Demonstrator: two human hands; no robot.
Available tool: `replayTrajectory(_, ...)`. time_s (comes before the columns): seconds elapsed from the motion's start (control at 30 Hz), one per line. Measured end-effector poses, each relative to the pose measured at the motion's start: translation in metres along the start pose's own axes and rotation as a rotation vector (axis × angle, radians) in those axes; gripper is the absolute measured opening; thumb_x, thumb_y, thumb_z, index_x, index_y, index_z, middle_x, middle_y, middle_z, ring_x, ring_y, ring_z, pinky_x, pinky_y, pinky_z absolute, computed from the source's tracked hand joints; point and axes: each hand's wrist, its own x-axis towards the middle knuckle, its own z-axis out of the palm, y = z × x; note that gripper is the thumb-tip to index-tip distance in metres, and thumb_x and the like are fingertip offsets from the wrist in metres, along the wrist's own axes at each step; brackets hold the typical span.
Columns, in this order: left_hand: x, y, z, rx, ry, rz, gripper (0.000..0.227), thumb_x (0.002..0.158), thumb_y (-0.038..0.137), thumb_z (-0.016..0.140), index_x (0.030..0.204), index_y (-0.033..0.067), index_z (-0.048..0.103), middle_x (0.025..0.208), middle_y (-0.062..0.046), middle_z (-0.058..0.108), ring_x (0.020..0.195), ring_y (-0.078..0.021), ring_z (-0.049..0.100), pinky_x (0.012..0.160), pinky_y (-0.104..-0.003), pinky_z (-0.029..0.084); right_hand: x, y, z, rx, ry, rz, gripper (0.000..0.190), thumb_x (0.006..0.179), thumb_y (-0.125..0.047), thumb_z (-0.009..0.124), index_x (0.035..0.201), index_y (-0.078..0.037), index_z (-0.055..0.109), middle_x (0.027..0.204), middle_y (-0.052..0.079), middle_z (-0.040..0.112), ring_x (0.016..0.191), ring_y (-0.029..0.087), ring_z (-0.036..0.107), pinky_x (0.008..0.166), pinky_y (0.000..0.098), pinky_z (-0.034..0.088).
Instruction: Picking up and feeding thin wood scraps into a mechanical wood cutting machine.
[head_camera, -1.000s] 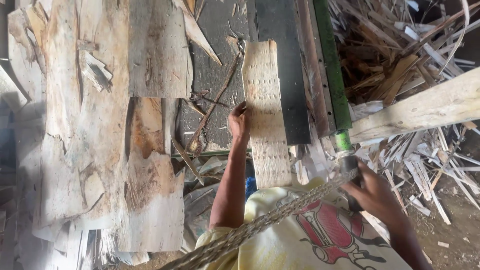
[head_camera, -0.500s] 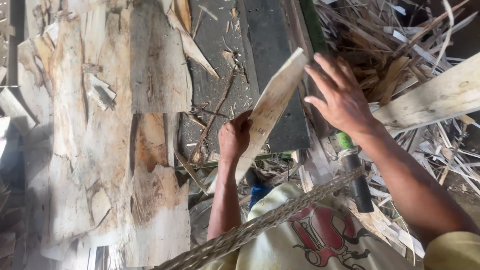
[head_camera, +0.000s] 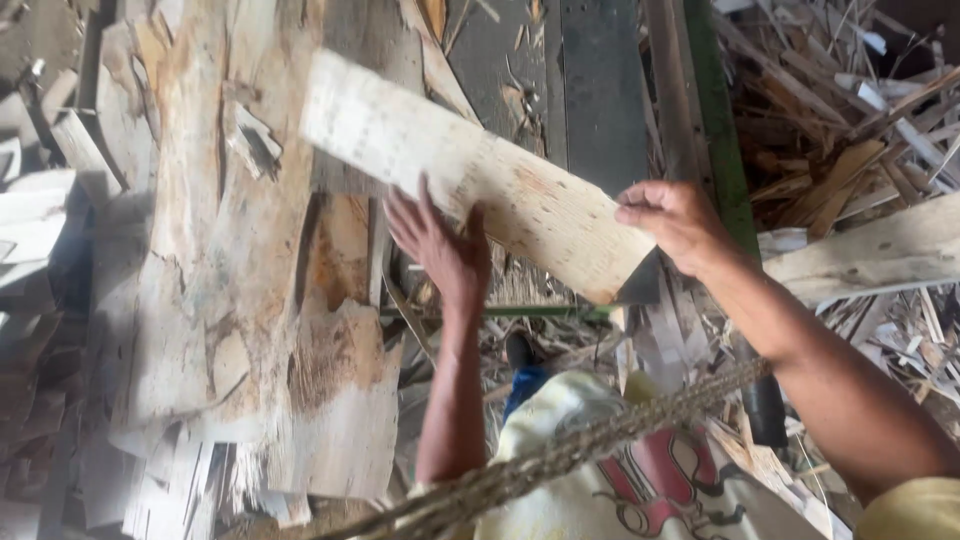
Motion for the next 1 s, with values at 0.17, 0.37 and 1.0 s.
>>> replayTrajectory(0.17,-0.049,0.052,0.017,-1.083,-0.375,-0.688,0.101,0.089,0.055,0.067,0.163,0.0063,0.019,0.161,-0.029,0.031,0.141,-0.0452,0.040,0.111,-0.065,0.037,0.008,0.031,-0.003,0.378,0.106,0.072,0.016,0.090,-0.002,0.075,0.105,-0.001,0.070,0.099,0.008,0.073,0.090,0.015,0.067,0.086,0.0297,0.057)
replayTrajectory(0.37,-0.047,0.064,0.058,-1.308,-0.560,-0.841,0.069,0.093,0.024,0.064,0.150,-0.0034,0.035,0.135,-0.034,0.057,0.111,-0.0376,0.069,0.087,-0.050,0.064,0.010,0.046,-0.001,-0.004,0.176,0.085,0.017,0.094,-0.006,0.072,0.111,-0.002,0.070,0.104,0.012,0.075,0.090,0.016,0.069,0.085,0.0324,0.058)
replayTrajectory(1.0,-0.076,0.034,0.291,-0.649,-0.761,-0.429,0.037,0.077,0.008,0.081,0.110,0.0032,0.066,0.093,-0.014,0.078,0.085,-0.0230,0.075,0.075,-0.037,0.059,-0.239,0.015,-0.034,0.287,0.279,0.515,0.097,0.073,-0.036,0.075,0.157,-0.008,0.035,0.125,0.028,0.068,0.111,0.038,0.067,0.089,0.0476,0.057)
